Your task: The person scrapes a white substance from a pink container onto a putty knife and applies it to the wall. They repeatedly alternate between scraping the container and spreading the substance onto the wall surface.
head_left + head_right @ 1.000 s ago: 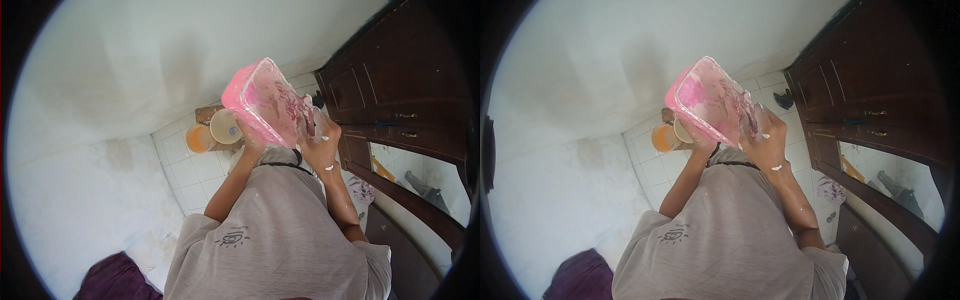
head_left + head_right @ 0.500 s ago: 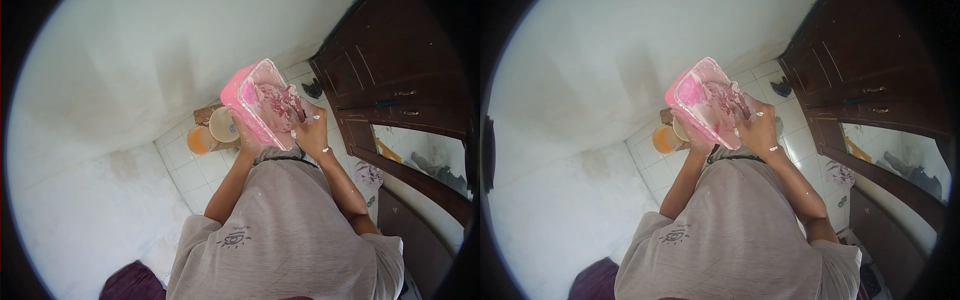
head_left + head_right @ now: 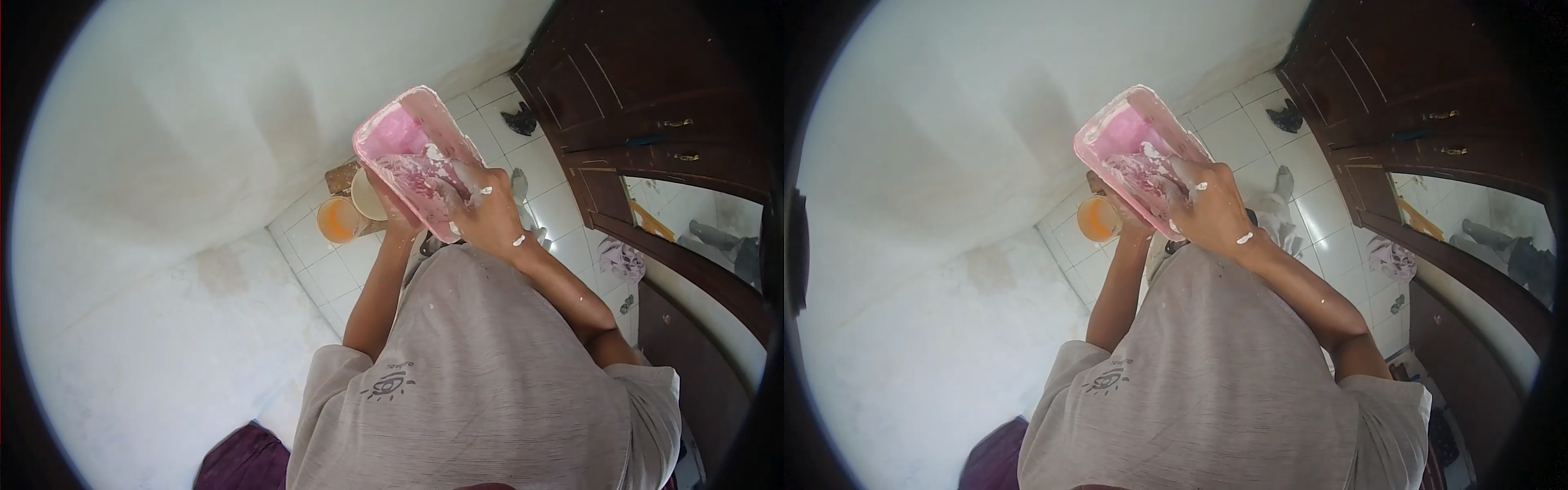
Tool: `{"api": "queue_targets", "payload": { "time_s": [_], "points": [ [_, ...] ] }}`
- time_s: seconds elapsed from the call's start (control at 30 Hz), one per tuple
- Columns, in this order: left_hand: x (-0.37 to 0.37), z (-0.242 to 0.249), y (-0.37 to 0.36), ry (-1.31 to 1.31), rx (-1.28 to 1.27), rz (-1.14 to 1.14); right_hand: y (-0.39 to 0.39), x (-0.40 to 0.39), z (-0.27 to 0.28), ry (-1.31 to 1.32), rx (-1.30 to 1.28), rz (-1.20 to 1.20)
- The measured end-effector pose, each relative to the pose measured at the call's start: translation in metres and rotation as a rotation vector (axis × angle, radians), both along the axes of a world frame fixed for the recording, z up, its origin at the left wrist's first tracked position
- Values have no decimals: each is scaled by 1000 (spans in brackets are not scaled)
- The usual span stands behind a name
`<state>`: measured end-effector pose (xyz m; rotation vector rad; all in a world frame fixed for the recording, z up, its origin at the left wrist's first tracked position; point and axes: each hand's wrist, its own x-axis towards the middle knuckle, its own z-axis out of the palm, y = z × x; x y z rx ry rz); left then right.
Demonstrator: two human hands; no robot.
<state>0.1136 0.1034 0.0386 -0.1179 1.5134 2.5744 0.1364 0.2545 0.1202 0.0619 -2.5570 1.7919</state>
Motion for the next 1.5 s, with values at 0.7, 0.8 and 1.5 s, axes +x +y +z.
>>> {"api": "queue_targets", "payload": {
  "time_s": [0.7,0.8,1.5],
  "points": [
    [-21,-82,-37,-290,245,-6,41,-17,-40,-292,-808,-65],
    [-19,-93,-44,-339,400,132,61,-17,-63,-299,-972,-231],
    [146,-365,-53,-743,-391,-12,37,-59,-637,-751,-1185,-451]
  ]
}}
